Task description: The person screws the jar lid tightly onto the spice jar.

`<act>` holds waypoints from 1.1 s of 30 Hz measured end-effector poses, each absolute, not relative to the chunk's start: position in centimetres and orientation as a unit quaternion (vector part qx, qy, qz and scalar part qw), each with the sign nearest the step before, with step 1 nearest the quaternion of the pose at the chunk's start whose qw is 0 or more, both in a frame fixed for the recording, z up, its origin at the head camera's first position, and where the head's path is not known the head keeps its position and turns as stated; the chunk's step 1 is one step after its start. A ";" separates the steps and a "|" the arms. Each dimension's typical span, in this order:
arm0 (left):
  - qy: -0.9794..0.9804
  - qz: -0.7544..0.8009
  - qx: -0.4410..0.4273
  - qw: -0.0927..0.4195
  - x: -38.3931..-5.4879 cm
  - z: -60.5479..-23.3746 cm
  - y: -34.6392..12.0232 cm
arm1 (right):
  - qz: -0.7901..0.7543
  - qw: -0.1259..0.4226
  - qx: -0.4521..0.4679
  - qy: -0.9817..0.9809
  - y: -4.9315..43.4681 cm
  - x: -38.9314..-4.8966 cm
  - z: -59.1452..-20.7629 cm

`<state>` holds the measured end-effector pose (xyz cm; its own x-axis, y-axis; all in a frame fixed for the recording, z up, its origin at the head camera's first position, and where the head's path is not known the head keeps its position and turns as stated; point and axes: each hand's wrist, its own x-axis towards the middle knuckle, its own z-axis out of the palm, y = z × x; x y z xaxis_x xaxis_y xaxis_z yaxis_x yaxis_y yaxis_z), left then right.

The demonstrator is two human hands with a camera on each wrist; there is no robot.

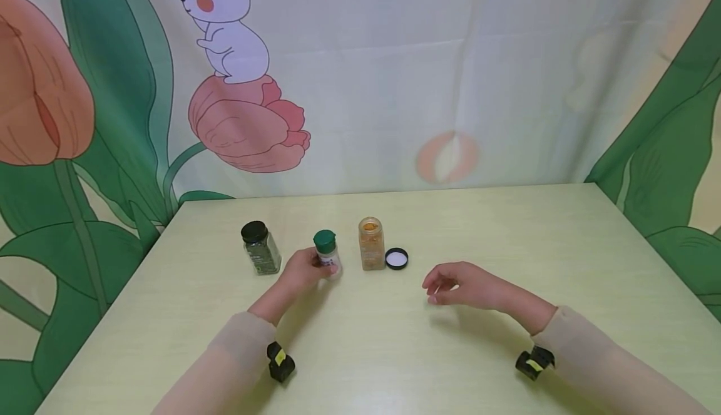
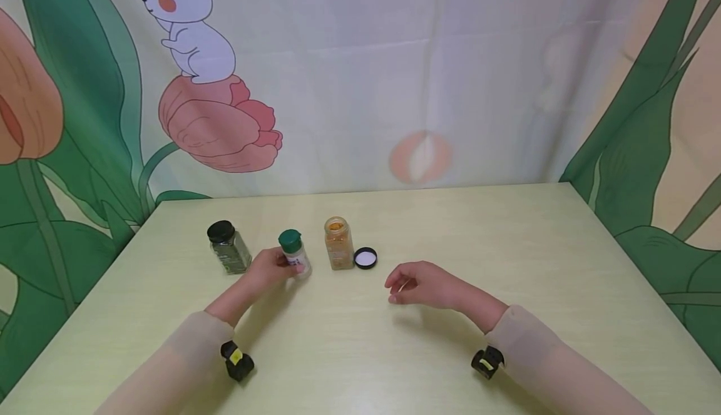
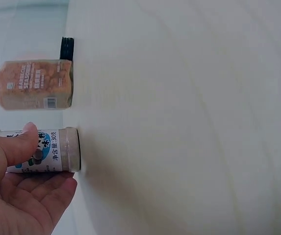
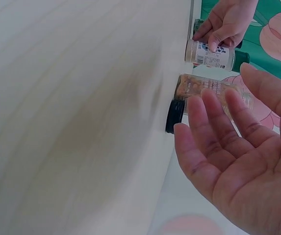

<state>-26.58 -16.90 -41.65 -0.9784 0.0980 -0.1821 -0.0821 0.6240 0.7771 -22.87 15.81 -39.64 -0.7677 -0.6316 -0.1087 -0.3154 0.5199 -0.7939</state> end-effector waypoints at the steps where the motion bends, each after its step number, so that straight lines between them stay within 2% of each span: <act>1: 0.895 0.433 0.003 0.104 -26.6 -41.7 -17.0 | -0.404 0.197 -0.278 0.849 15.8 -22.9 -39.7; 33: 0.897 0.430 -0.017 0.101 -27.2 -41.5 -19.1 | -0.408 0.210 -0.272 0.846 15.6 -23.1 -40.3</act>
